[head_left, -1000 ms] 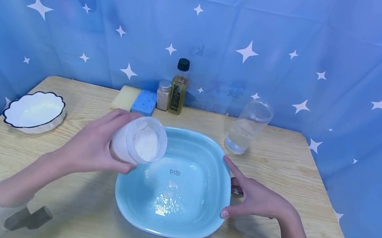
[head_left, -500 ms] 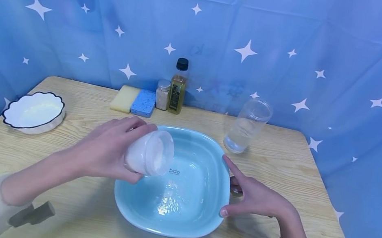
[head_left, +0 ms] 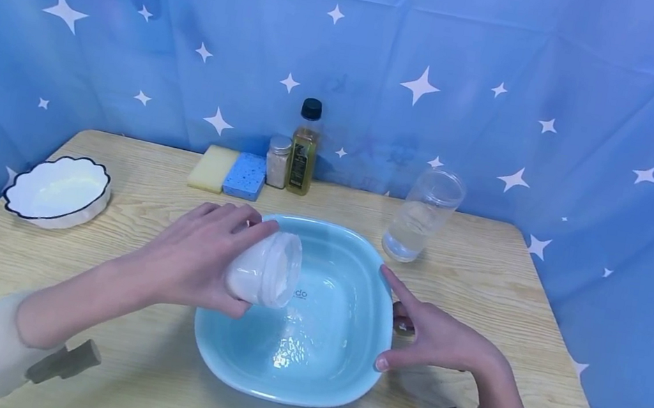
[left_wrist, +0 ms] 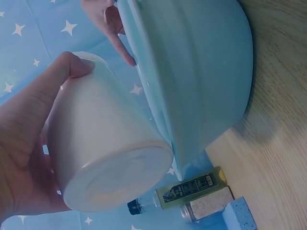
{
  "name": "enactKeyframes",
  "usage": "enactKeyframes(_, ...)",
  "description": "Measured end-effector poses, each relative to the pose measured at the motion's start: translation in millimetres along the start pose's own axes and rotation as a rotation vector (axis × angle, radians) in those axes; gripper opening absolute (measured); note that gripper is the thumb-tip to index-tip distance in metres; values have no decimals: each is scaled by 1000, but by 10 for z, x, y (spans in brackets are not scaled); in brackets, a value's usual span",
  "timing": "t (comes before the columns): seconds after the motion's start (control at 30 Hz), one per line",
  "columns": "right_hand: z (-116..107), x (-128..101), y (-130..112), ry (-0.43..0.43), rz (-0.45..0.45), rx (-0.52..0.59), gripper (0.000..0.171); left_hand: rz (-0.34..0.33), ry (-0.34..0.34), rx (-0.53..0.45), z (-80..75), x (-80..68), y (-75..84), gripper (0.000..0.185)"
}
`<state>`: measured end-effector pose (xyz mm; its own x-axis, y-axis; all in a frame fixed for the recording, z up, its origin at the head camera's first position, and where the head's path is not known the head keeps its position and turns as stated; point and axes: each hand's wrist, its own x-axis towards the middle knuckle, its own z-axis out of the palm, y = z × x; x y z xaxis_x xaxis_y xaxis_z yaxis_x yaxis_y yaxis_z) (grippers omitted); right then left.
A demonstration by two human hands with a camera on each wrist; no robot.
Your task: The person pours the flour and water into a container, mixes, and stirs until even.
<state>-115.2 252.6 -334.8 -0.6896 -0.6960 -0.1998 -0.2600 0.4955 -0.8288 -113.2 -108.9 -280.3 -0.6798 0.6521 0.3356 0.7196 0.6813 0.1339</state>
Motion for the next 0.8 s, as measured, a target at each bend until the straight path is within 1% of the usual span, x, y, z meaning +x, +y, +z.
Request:
enactKeyframes(0.17, -2, 0, -4, 3, 0, -3, 118, 30, 8, 43, 23, 9, 6, 91)
enactKeyframes(0.5, -9, 1, -10, 8, 8, -14, 118, 46, -13, 109, 43, 39, 23, 90)
enactKeyframes(0.8, -2, 0, -13, 3, 4, -11, 117, 59, -20, 143, 66, 51, 28, 89)
